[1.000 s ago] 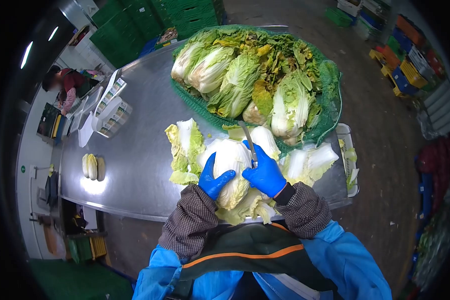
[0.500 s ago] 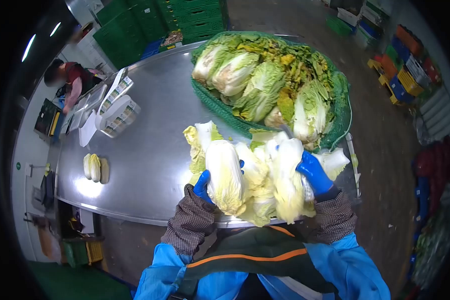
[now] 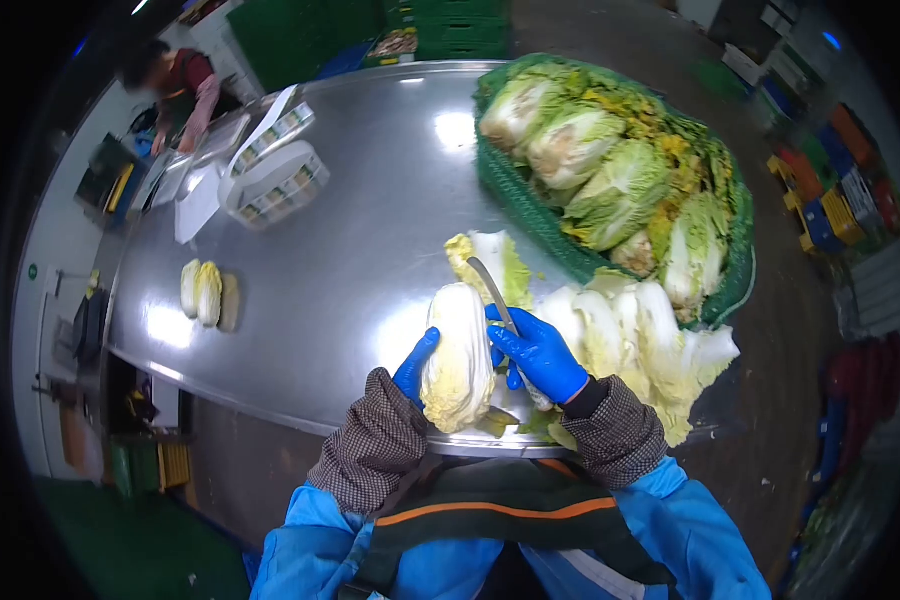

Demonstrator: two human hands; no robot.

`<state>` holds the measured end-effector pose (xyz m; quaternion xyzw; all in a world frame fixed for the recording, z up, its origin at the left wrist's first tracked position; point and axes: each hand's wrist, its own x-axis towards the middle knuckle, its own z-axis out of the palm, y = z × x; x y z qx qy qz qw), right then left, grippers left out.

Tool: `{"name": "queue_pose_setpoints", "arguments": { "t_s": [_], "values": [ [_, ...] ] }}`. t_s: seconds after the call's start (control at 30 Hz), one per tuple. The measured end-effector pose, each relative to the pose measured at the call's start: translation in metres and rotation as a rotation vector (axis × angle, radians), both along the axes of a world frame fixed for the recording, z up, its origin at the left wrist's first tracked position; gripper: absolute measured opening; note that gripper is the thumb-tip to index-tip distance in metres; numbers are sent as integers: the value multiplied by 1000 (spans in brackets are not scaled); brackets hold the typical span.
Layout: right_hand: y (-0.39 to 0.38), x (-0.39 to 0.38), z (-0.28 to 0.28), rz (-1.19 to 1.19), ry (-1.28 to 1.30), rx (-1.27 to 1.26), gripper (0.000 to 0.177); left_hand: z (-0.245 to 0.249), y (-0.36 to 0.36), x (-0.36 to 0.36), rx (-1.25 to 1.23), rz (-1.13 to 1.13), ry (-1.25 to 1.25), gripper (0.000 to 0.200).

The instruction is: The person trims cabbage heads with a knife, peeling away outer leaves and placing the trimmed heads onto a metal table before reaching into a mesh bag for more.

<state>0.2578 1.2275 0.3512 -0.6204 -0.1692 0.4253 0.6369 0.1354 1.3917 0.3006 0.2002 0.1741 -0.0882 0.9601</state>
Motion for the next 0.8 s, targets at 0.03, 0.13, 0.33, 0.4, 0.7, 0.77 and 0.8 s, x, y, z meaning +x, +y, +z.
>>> {"name": "queue_pose_setpoints", "arguments": {
  "t_s": [0.03, 0.13, 0.33, 0.4, 0.7, 0.77, 0.8],
  "values": [
    [11, -3, -3, 10, -56, -49, 49, -4, 10, -7, -15, 21, 7, 71],
    [41, -13, -10, 49, -268, -203, 56, -18, 38, -17, 230, 101, -6, 72],
    [76, -22, -30, 74, -415, -249, 70, -20, 65, -7, 927, 201, -224, 81],
    [74, -24, -29, 63, -369, -284, 69, -13, 64, -8, 938, 147, -192, 86],
    [52, -35, -40, -208, -369, -259, 60, -14, 58, 15, 1034, -80, -218, 82],
    [45, -33, -38, -225, -284, -241, 58, -8, 55, 18, 946, -110, -198, 77],
    [41, -32, -41, -234, -247, -205, 57, -11, 56, 18, 961, -149, -174, 74]
  ]
}}
